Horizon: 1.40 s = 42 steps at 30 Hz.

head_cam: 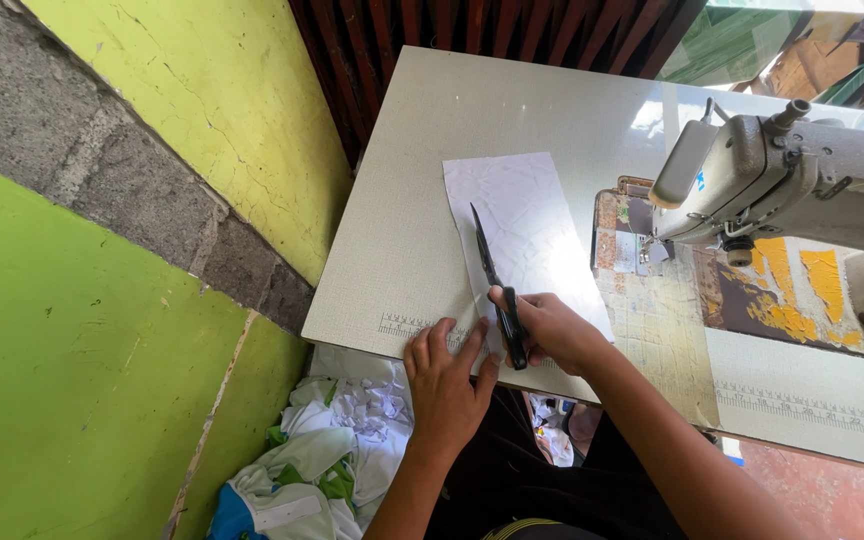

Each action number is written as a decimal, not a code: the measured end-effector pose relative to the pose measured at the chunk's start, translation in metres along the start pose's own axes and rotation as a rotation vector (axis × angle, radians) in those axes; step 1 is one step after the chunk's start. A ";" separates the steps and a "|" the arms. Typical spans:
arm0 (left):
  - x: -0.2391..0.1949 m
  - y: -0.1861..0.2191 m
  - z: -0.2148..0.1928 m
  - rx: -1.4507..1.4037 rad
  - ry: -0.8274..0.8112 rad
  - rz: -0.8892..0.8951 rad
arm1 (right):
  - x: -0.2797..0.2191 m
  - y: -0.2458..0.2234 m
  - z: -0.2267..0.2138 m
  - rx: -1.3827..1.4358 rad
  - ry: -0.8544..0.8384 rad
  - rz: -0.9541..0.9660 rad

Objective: Cutting strips of white fabric using large scissors on a workbench next to a sewing machine.

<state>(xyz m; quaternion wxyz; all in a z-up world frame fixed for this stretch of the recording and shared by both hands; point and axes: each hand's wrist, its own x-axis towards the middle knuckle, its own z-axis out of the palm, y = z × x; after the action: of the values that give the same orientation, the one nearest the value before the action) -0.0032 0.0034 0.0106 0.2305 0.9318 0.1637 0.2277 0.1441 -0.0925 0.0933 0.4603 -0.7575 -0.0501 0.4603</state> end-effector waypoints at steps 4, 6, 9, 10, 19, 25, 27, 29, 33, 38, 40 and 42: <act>0.000 -0.002 0.003 0.015 0.038 0.020 | 0.008 0.002 0.001 0.016 -0.007 -0.014; 0.000 -0.002 0.003 0.003 0.052 0.032 | 0.011 0.005 0.004 0.020 0.016 -0.062; 0.000 -0.002 0.002 0.004 0.054 0.039 | 0.007 0.006 0.004 0.059 0.040 -0.054; 0.000 -0.001 0.001 0.004 0.056 0.041 | 0.007 0.005 0.003 0.059 0.042 -0.057; 0.000 -0.001 0.001 -0.006 0.029 0.019 | 0.019 -0.016 -0.004 0.011 -0.002 -0.014; 0.000 -0.002 0.002 0.014 0.057 0.035 | 0.031 -0.024 -0.005 0.017 -0.012 -0.052; 0.000 -0.002 0.003 0.012 0.059 0.033 | 0.035 -0.022 -0.005 0.012 -0.005 -0.048; 0.000 -0.002 0.002 0.013 0.055 0.033 | 0.032 -0.025 -0.002 0.005 0.015 -0.030; 0.001 0.000 -0.001 0.010 0.047 0.037 | 0.030 -0.023 0.002 0.005 0.038 -0.073; 0.001 -0.001 -0.001 0.008 0.053 0.041 | 0.034 -0.024 -0.002 0.038 0.028 -0.064; 0.001 -0.001 -0.001 0.017 0.070 0.048 | 0.038 -0.027 -0.004 0.052 0.023 -0.040; 0.002 0.000 -0.003 0.010 0.061 0.044 | 0.042 -0.031 -0.006 0.075 -0.027 -0.062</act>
<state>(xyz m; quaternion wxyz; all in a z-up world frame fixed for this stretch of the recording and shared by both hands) -0.0034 0.0048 0.0137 0.2156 0.9290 0.1511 0.2602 0.1836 -0.0577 0.0896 0.5018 -0.7314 -0.0625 0.4575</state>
